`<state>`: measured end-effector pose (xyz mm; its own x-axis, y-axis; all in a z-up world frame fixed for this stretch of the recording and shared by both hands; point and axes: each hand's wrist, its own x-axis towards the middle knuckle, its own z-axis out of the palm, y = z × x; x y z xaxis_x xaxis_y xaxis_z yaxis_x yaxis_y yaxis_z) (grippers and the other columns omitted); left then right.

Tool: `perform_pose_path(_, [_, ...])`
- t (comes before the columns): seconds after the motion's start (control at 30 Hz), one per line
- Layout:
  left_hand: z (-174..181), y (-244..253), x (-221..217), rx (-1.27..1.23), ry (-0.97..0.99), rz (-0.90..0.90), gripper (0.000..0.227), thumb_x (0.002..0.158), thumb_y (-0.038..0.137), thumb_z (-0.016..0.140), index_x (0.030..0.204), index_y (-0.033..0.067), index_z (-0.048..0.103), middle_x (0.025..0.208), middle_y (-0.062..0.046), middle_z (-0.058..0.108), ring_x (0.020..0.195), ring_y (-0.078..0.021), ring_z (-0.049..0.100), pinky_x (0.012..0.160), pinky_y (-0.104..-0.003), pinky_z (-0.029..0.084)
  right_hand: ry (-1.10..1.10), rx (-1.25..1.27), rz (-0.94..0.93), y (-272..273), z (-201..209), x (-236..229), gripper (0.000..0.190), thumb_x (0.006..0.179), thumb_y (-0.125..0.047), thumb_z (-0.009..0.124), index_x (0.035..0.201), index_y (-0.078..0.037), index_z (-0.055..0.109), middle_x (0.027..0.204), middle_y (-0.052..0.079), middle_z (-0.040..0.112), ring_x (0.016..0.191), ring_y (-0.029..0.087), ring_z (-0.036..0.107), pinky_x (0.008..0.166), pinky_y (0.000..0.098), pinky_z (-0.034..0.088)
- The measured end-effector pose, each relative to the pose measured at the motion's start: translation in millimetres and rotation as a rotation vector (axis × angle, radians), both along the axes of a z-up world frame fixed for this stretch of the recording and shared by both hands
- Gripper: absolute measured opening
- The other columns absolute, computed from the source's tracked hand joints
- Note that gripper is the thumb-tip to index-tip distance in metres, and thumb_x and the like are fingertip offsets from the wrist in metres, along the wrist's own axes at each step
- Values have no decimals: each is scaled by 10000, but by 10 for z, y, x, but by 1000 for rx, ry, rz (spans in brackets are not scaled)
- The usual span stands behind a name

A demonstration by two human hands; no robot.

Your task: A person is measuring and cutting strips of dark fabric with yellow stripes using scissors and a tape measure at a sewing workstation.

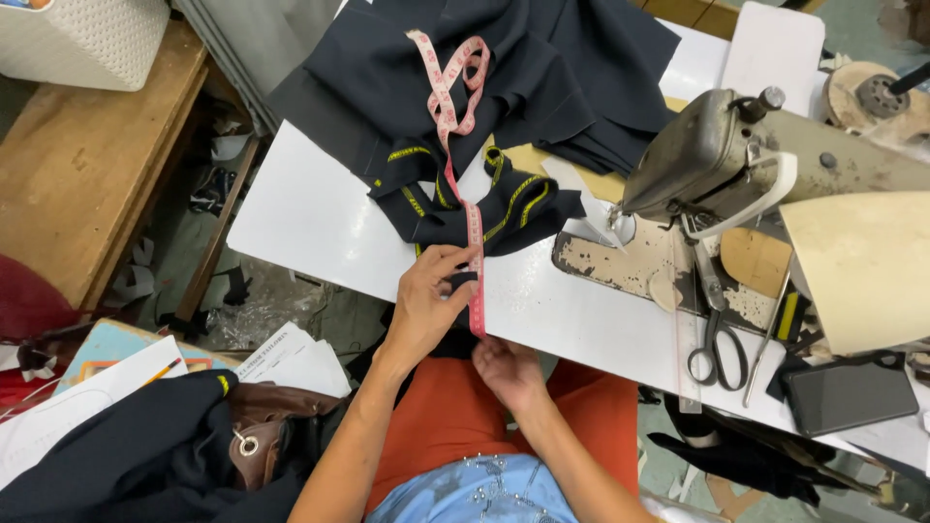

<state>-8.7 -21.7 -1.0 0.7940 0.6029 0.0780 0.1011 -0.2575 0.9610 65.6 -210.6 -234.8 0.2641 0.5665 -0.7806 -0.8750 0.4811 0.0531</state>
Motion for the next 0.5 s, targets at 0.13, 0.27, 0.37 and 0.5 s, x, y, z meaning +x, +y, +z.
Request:
perform_pose_path(0.13, [101,108,3,3,80,-135,440,960,75,712,1390,152,761,1260,-67,662,897,-173,618,748,-295,549,48,-90,-112,-630,519,0,21,1004,-19,596,984,-14,601,1225,234,602,864,242,592,836,394,529])
perform_pose_path(0.27, [196,179,89,30,178,-282,402,1002,91,633,1381,104,766,1246,-22,583,907,-159,563,711,-313,456,-182,-102,-249,-1569,787,-117,185,915,-132,721,1098,-148,734,944,-5,680,894,153,635,896,330,536])
perform_pose_path(0.37, [209,229,123,0,212,-296,440,961,84,642,1380,108,775,1210,-11,572,972,-145,565,746,-277,489,-70,-191,-510,-1870,1275,-181,303,950,-302,687,1229,-188,721,1032,-55,704,988,111,664,955,329,526])
perform_pose_path(0.5, [290,206,131,-32,247,-293,430,973,79,650,1376,136,788,1172,26,607,667,-100,427,646,-240,438,-134,-247,-680,-2309,1490,3,457,933,-452,656,1306,-233,802,960,-117,727,934,79,673,983,347,478])
